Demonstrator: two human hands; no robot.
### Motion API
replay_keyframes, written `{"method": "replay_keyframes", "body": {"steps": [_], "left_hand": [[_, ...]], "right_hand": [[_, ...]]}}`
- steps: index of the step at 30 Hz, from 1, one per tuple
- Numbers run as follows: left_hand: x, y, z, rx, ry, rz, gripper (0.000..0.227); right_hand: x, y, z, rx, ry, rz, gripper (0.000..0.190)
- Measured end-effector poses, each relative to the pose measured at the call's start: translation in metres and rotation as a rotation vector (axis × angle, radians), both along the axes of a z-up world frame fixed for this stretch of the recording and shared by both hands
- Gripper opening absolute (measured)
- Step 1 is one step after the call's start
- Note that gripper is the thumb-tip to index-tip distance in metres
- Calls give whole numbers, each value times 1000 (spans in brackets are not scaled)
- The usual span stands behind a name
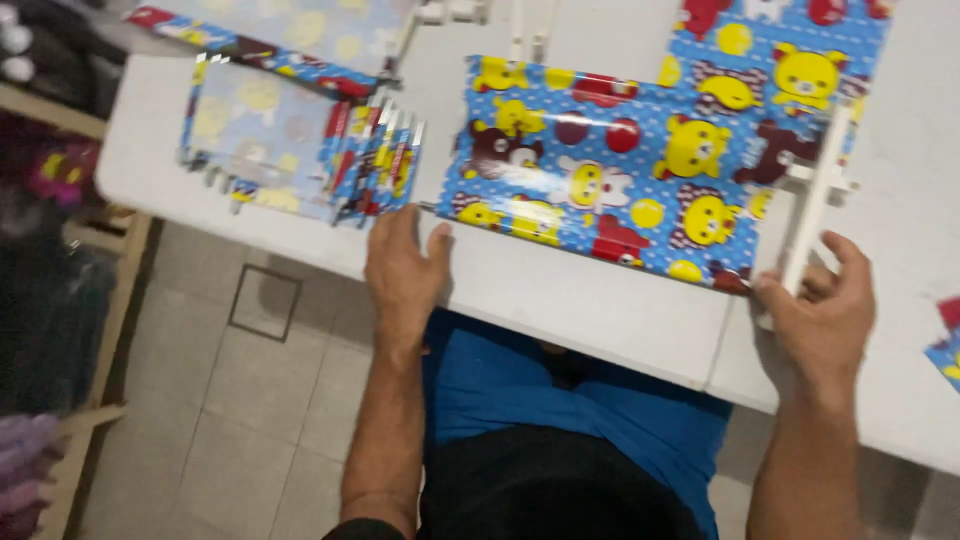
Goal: Assembling components of a display rack by sliding metal rods into fabric sleeves and attaching plastic connectors.
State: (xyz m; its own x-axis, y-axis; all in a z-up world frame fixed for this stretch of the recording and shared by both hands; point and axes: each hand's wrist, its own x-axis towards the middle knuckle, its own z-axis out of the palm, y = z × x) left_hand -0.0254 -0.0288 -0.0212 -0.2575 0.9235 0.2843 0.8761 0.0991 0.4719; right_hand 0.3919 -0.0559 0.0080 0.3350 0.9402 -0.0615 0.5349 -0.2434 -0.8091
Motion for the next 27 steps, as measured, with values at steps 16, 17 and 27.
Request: {"method": "replay_keyframes", "body": {"steps": [16, 17, 27], "left_hand": [[18, 14, 17, -250, -129, -56, 45], [16, 12, 13, -249, -79, -90, 47], [5, 3, -29, 68, -25, -376, 28]], "right_hand": [[8, -18, -22, 189, 49, -88, 42], [11, -20, -29, 197, 96, -134, 42], [16, -23, -22, 108, 28, -181, 49]]}}
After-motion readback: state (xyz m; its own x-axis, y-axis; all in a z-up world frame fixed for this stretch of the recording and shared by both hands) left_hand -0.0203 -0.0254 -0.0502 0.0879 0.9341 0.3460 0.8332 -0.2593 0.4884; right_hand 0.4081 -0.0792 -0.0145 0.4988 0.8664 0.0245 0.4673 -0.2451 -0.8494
